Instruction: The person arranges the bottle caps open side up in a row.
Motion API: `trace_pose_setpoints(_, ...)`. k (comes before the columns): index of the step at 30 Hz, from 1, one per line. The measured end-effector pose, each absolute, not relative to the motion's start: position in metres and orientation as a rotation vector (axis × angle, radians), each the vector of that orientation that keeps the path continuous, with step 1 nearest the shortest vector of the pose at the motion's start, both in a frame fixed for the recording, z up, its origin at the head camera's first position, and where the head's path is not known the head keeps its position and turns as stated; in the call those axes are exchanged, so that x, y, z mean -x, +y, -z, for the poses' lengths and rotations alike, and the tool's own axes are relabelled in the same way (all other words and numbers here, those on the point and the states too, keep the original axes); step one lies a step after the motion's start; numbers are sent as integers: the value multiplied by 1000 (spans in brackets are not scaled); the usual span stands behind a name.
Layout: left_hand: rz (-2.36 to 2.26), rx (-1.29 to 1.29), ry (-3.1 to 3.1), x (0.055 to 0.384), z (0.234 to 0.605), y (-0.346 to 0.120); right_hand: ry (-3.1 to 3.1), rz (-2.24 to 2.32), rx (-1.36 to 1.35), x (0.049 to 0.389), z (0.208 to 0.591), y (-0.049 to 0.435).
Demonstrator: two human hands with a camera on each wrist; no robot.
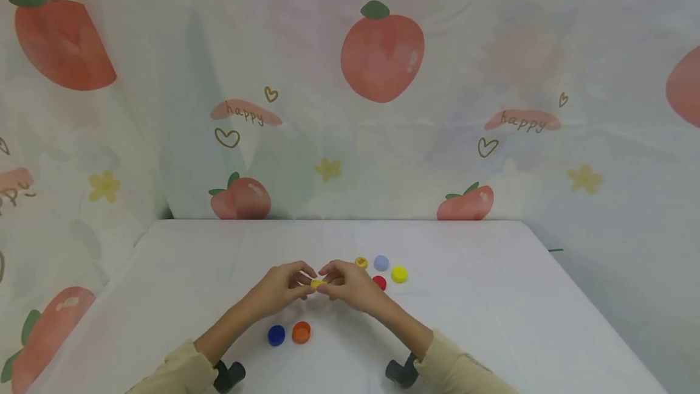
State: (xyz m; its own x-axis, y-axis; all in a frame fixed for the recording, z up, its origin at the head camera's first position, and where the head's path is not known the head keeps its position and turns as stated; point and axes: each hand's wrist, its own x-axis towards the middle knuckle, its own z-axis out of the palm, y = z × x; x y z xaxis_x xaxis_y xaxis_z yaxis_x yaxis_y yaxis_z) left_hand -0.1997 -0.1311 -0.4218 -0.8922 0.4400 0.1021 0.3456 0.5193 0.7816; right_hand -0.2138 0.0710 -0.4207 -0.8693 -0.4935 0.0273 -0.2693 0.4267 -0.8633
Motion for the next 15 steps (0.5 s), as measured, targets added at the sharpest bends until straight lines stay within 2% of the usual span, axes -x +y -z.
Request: trace_pose_setpoints(15,-1244,-690,2688,192,425,-123,2583,1161,865,203,422,83)
